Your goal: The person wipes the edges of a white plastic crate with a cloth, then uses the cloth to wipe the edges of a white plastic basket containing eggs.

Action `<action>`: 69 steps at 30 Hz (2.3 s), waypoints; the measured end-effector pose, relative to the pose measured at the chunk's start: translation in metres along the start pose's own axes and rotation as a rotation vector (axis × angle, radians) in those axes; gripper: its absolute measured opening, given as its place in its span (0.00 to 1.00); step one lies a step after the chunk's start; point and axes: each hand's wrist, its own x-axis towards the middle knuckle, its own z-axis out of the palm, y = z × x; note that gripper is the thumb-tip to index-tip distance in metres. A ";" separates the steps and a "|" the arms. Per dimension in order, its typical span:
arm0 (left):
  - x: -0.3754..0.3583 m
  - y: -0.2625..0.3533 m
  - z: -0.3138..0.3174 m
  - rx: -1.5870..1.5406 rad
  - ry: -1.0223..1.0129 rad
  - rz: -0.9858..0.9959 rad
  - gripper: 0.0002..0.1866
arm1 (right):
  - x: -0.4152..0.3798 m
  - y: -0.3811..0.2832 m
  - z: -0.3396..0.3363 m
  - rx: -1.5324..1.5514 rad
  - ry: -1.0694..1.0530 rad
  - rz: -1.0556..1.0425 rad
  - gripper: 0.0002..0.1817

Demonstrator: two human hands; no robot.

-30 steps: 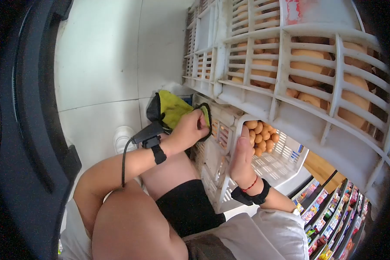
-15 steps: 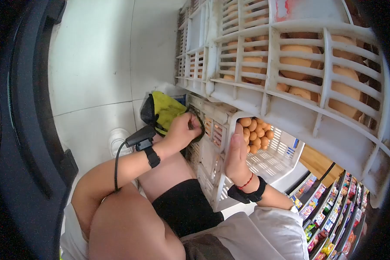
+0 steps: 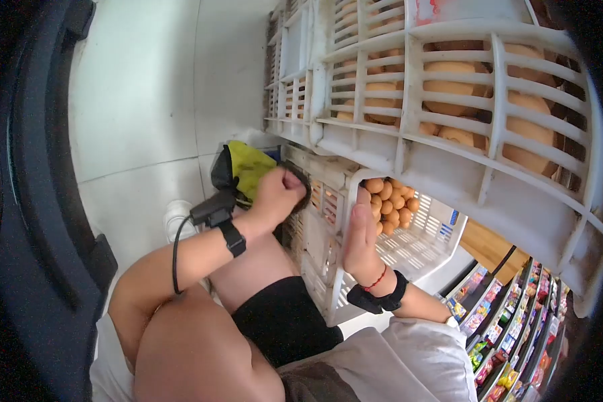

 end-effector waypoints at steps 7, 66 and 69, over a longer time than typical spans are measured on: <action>0.001 -0.008 -0.001 -0.079 -0.038 -0.041 0.08 | 0.002 -0.003 -0.011 -0.322 -0.092 -0.105 0.30; 0.016 0.015 -0.010 -0.199 0.016 0.000 0.06 | 0.004 0.000 -0.004 -0.236 -0.024 -0.097 0.31; 0.008 0.014 -0.008 -0.111 0.031 0.066 0.07 | 0.004 -0.001 -0.006 -0.242 -0.036 -0.105 0.31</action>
